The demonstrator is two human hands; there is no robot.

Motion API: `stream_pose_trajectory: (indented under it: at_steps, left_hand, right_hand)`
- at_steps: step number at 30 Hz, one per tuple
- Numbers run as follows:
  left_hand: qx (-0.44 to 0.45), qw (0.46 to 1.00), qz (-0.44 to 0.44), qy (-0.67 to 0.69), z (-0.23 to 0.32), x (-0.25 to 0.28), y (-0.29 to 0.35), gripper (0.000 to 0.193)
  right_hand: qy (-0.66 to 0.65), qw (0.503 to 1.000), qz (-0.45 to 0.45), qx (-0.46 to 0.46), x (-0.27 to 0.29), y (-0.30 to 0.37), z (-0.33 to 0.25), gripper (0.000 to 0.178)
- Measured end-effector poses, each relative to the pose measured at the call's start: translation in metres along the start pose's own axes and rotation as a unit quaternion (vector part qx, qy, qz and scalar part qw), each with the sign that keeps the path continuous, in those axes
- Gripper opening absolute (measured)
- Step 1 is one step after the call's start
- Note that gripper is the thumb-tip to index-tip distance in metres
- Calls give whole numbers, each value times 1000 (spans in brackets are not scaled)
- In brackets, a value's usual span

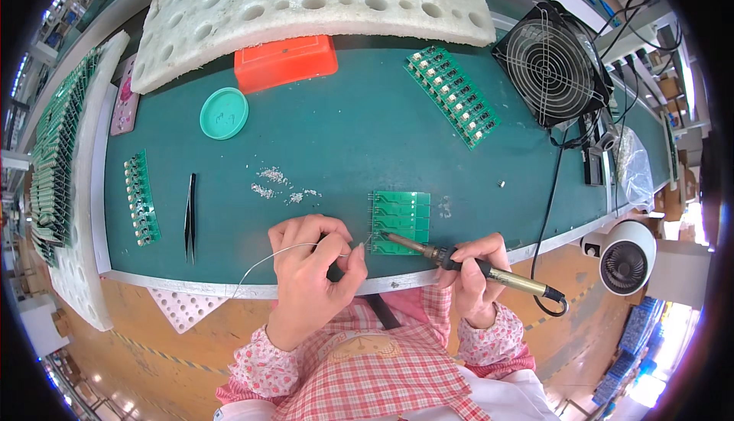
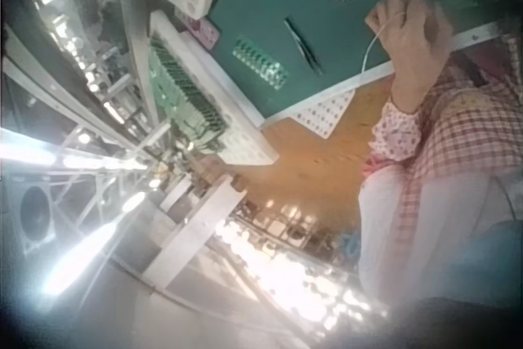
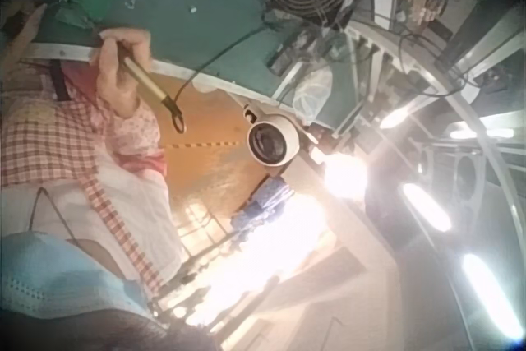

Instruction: The person solders electronic components onto circuit boards using a soldering iron and solder wire, places circuit boards onto a tray, and solders components onto another circuit board.

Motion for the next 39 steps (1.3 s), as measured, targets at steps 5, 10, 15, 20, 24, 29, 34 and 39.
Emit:
stream_pose_trajectory:
  at_steps: [5, 10, 15, 20, 24, 29, 34, 39]
  left_hand:
    - [-9, 1000, -4, -11, 1, -3, -1, 23]
    - [-6, 1000, -10, -21, 1, -4, -1, 24]
    - [-10, 1000, -8, -15, 1, -3, -1, 24]
    - [-9, 1000, -13, -20, 1, -4, -1, 23]
    - [-12, 1000, -9, -16, 1, -4, -1, 23]
    - [-10, 1000, -7, -20, 2, -4, -2, 26]
    - [-7, 1000, -13, -25, 1, -5, -2, 22]
    - [-9, 1000, -5, -21, 1, -4, -1, 22]
  right_hand:
    - [34, 999, -28, 2, -5, -3, -2, 10]
    - [46, 999, -28, -7, -1, -2, 0, 14]
    - [46, 999, -27, -6, -3, -2, -1, 15]
    - [46, 998, -30, -5, -2, -1, -1, 14]
    - [50, 998, -35, -2, -2, -2, -2, 14]
    - [50, 998, -35, -6, -2, -2, -3, 15]
    - [60, 997, -38, -8, -2, -2, -3, 16]
    - [55, 998, -40, -5, -2, -1, -2, 16]
Point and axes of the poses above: each hand's wrist, its own y-axis away from the middle knuckle, its own x-axis out of the back of the hand, z = x × y, the point moved 4 cm from there along -y, towards the middle knuckle, and after that the axes turned 13 degrees about z, right-handed, at the moved point
